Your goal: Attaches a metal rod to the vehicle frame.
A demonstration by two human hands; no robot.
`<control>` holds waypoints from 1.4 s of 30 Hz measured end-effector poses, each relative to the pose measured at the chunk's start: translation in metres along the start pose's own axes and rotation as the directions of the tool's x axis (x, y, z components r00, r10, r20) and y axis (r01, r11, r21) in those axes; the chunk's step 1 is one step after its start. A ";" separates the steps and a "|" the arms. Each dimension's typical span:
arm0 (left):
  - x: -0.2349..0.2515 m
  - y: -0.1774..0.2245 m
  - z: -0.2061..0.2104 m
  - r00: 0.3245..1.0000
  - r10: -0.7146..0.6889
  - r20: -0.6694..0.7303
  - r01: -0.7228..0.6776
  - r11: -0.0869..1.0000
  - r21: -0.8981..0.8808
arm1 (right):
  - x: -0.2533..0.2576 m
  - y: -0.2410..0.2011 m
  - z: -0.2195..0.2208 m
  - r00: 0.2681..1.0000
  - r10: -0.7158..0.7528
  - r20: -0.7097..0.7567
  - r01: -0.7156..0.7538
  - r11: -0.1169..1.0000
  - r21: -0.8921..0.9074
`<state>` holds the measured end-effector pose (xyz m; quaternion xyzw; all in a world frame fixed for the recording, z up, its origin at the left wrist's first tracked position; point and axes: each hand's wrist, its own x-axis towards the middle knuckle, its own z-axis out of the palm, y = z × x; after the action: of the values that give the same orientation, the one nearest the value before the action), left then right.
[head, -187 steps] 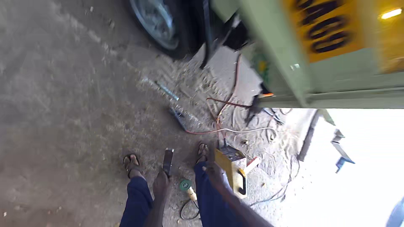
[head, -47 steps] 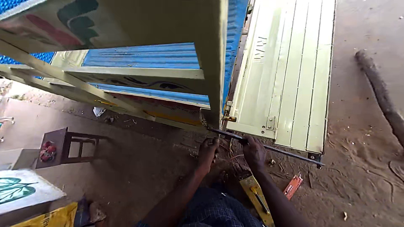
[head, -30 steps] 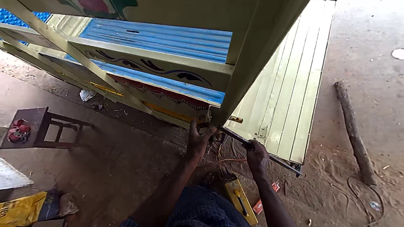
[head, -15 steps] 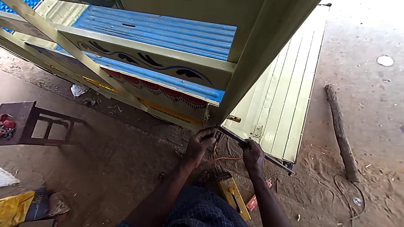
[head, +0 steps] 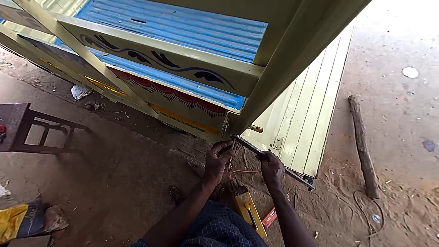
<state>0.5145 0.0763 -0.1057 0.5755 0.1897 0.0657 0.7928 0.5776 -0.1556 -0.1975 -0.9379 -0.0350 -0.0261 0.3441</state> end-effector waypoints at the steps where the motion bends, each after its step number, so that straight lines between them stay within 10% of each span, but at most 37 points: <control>1: -0.001 -0.003 0.001 1.000 0.010 -0.017 -0.010 1.000 -0.013 | 0.000 0.001 0.001 1.000 -0.007 -0.007 0.007 1.000 0.003; 36: 0.003 -0.027 0.016 0.996 0.044 -0.077 -0.052 0.994 -0.101 | 0.001 0.002 -0.003 0.999 -0.039 -0.019 0.039 0.999 0.011; 42: 0.013 -0.022 0.001 0.992 -0.122 0.026 0.125 0.964 -0.237 | 0.000 0.006 0.007 0.998 -0.062 -0.032 0.061 0.998 -0.030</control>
<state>0.5244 0.0724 -0.1291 0.4638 0.2114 0.0351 0.8597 0.5780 -0.1557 -0.2063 -0.9408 -0.0578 -0.0526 0.3300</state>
